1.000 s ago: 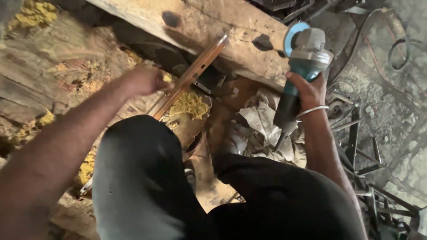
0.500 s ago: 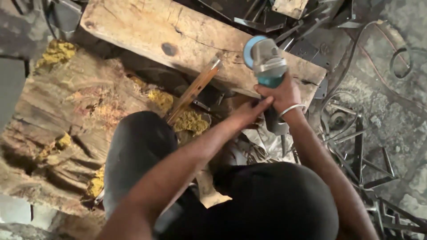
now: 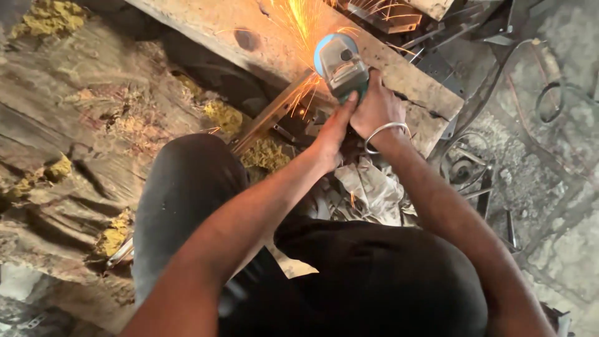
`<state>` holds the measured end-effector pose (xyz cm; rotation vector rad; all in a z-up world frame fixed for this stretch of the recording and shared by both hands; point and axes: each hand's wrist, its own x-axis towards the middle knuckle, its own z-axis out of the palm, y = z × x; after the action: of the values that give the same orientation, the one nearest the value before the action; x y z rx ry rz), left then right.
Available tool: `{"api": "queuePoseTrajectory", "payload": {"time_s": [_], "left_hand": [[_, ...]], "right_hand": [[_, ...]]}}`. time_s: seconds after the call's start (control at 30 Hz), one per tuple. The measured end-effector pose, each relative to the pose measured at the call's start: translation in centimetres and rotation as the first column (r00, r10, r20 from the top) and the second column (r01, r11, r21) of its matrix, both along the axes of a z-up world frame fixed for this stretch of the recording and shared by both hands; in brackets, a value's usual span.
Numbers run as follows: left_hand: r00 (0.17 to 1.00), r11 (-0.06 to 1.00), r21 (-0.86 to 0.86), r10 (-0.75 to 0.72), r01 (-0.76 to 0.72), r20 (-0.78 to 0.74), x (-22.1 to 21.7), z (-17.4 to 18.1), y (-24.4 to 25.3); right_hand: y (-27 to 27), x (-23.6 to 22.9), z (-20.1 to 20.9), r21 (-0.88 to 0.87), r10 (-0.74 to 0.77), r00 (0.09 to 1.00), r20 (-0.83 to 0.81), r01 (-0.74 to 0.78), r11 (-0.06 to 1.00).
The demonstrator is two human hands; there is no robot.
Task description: Grinding the edges or surface of a long metal bar using a hand-held angle grinder on a wooden support.
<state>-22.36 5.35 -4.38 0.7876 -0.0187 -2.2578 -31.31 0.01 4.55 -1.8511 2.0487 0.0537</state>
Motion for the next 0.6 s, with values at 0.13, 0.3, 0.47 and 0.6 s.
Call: {"api": "queuePoseTrajectory", "payload": {"time_s": [0.13,0.3,0.47,0.6], "left_hand": [[0.995,0.996,0.065,0.049,-0.055,0.092,0.4,1.6,-0.3],[0.978,0.976,0.194,-0.136,0.103,0.161,0.9,2.9,-0.1],[0.999,0.998,0.065,0.010,-0.007,-0.035,-0.3,0.7,0.0],[0.999,0.997,0.081,0.005,-0.007,0.032,-0.2,2.4,0.2]], "right_hand": [[0.4,0.3,0.0,-0.001,0.001,1.000,-0.027,-0.001,1.000],[0.7,0.2,-0.4,-0.027,-0.001,0.999,-0.041,0.000,1.000],[0.3,0.6,0.5,-0.016,0.020,0.999,-0.043,-0.021,1.000],[0.1,0.1,1.1,-0.004,0.073,0.996,-0.048,-0.073,0.997]]}}
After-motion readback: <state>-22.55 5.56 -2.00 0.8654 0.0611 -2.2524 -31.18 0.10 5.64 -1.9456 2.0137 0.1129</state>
